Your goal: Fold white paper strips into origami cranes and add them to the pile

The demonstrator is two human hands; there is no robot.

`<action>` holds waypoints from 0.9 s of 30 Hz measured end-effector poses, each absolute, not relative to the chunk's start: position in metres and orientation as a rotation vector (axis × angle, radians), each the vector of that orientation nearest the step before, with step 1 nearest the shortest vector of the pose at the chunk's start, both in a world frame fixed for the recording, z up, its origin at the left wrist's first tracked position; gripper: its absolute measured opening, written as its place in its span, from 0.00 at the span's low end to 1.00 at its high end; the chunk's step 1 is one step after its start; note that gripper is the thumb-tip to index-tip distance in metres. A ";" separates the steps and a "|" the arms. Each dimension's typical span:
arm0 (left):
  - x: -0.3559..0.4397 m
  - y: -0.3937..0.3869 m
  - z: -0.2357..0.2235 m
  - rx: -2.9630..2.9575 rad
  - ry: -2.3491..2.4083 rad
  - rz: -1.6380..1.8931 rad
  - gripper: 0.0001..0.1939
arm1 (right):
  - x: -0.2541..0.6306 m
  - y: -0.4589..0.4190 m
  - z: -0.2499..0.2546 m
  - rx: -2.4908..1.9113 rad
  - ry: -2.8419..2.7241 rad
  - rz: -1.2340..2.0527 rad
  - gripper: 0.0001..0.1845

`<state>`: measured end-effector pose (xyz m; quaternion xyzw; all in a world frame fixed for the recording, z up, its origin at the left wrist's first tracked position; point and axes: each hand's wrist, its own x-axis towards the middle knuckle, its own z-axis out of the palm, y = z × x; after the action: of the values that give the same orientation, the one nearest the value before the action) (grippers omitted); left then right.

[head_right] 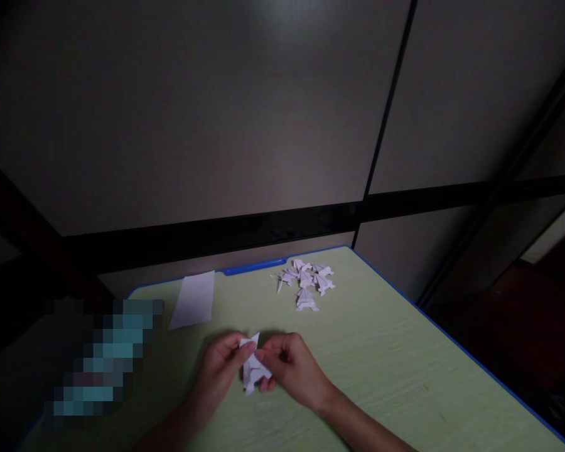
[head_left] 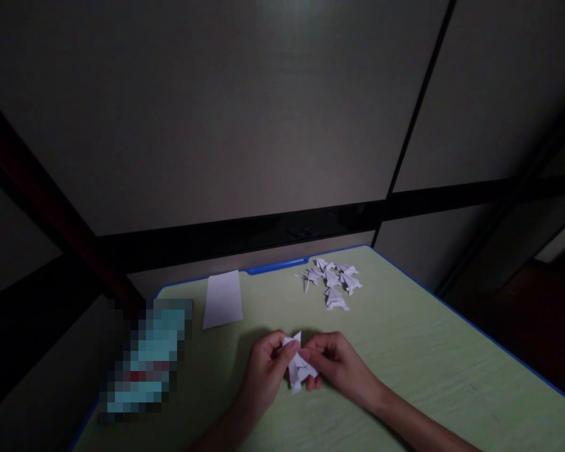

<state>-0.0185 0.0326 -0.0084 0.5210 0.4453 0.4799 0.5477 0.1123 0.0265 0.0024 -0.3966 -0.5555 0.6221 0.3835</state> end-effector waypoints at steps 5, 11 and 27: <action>-0.021 0.035 -0.010 1.201 1.123 1.272 0.13 | 0.109 0.029 0.003 -0.939 -1.282 1.652 0.13; -0.020 0.038 -0.010 1.131 1.061 1.171 0.12 | 0.109 0.030 0.002 -0.939 -1.179 1.627 0.12; -0.021 0.039 -0.008 1.133 1.027 1.115 0.08 | 0.114 0.032 0.000 -0.872 -1.147 1.644 0.08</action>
<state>-0.0206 0.0390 -0.0080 0.4855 0.4404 0.4779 0.5847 0.1138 0.0317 -0.0001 -0.3542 -0.4658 0.6679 0.4600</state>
